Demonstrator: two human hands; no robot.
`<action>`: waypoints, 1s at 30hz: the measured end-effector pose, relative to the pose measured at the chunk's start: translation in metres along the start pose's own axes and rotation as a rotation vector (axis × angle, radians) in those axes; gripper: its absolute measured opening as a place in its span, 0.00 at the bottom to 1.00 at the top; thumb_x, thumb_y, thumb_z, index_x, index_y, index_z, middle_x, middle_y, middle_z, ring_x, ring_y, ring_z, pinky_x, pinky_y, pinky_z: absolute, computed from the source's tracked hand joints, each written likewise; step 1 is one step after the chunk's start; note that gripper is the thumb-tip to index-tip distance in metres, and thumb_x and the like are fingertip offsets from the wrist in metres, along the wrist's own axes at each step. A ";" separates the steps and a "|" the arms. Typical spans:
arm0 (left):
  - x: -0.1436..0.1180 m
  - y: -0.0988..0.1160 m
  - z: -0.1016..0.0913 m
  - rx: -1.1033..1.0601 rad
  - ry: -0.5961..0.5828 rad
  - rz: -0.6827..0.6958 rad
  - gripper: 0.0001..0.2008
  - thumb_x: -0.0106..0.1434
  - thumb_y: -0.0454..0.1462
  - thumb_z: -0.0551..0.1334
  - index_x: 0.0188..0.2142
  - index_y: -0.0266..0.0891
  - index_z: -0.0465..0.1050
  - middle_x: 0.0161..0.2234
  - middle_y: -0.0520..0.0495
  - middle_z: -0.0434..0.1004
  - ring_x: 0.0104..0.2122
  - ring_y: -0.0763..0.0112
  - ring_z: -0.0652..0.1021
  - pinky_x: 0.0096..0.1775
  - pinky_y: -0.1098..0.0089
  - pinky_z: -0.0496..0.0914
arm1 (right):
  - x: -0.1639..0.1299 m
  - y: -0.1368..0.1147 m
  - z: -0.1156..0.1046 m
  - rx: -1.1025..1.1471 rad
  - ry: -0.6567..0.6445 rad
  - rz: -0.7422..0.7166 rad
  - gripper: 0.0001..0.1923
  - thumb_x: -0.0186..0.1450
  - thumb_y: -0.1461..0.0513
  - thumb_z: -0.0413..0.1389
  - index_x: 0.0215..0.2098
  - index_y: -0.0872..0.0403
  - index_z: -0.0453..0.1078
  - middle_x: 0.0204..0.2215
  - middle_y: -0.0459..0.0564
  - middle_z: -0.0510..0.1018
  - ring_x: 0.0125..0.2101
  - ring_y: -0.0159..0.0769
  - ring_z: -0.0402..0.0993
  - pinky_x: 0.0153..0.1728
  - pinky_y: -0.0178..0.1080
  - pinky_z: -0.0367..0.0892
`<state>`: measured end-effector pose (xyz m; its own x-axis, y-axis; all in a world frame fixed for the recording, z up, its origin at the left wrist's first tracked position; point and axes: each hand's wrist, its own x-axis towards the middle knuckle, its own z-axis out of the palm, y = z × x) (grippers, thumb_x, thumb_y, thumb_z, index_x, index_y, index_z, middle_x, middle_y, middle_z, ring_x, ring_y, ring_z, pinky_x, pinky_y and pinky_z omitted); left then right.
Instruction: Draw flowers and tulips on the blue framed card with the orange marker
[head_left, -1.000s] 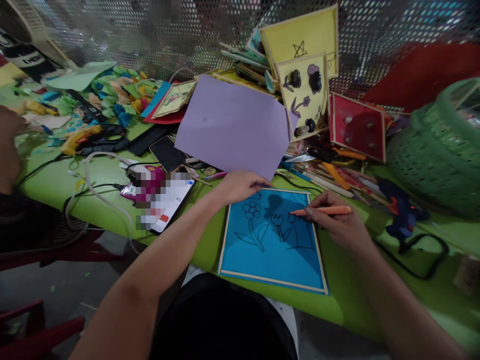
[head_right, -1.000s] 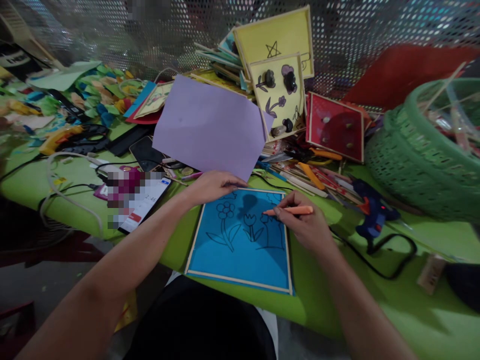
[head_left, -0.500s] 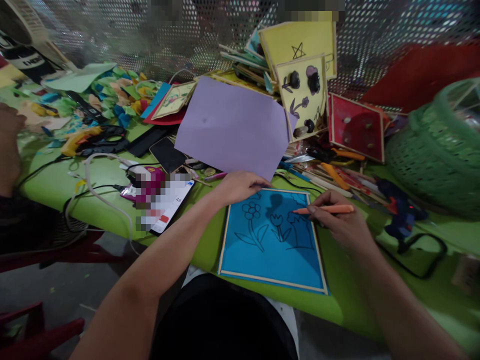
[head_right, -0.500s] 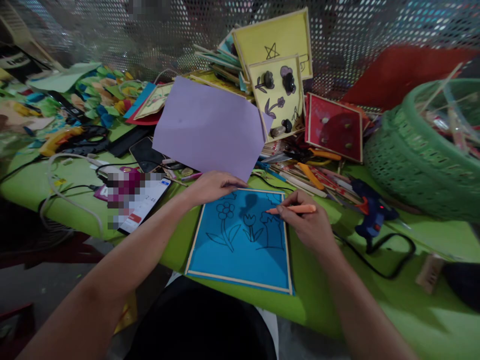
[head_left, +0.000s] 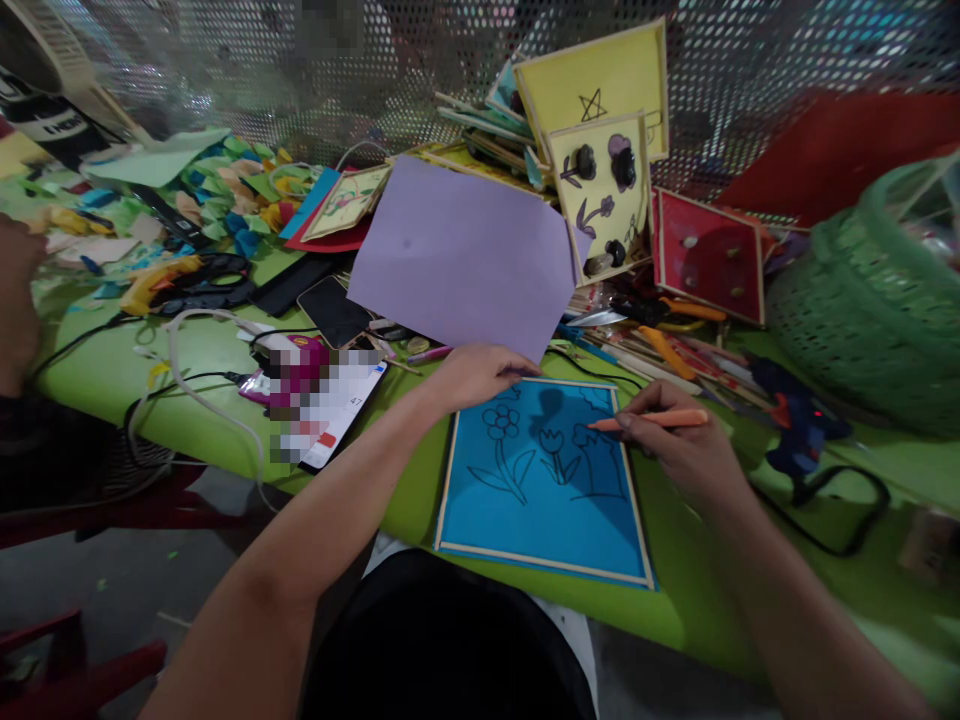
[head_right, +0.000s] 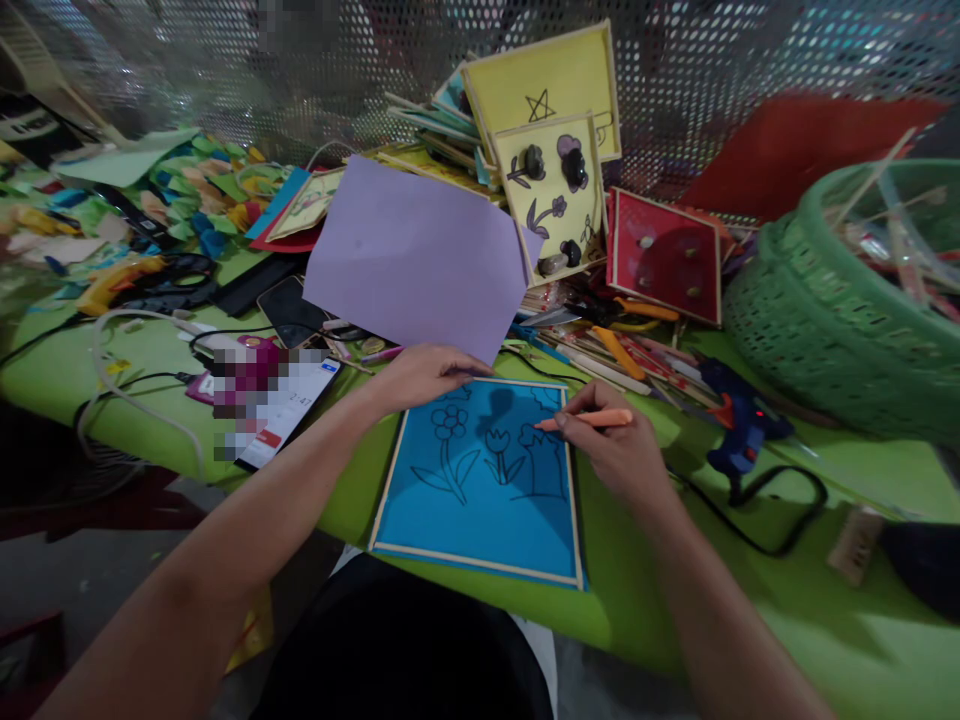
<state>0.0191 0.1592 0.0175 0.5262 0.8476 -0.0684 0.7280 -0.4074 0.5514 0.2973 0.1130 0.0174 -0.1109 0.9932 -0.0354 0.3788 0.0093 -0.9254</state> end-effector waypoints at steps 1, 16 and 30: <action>0.000 0.000 0.000 0.001 0.000 0.002 0.18 0.71 0.37 0.56 0.56 0.47 0.78 0.56 0.51 0.80 0.56 0.63 0.78 0.57 0.64 0.70 | 0.000 -0.002 0.000 0.004 0.004 0.002 0.13 0.58 0.55 0.67 0.26 0.50 0.69 0.23 0.45 0.74 0.28 0.41 0.80 0.27 0.38 0.70; 0.001 -0.004 0.002 -0.001 0.008 0.007 0.19 0.71 0.37 0.56 0.56 0.49 0.78 0.56 0.50 0.81 0.56 0.62 0.78 0.56 0.62 0.70 | -0.001 -0.004 0.000 -0.015 0.033 -0.026 0.11 0.60 0.57 0.65 0.27 0.50 0.68 0.23 0.45 0.75 0.31 0.44 0.83 0.27 0.38 0.70; 0.001 -0.003 0.002 0.021 0.012 0.017 0.18 0.71 0.37 0.57 0.56 0.47 0.78 0.56 0.50 0.81 0.55 0.62 0.79 0.56 0.63 0.71 | 0.000 0.006 -0.005 -0.019 0.041 -0.006 0.10 0.61 0.58 0.64 0.29 0.51 0.67 0.24 0.43 0.75 0.35 0.46 0.85 0.30 0.37 0.69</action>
<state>0.0181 0.1607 0.0143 0.5331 0.8446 -0.0491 0.7281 -0.4285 0.5350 0.3047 0.1132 0.0134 -0.0757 0.9970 -0.0146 0.3955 0.0166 -0.9183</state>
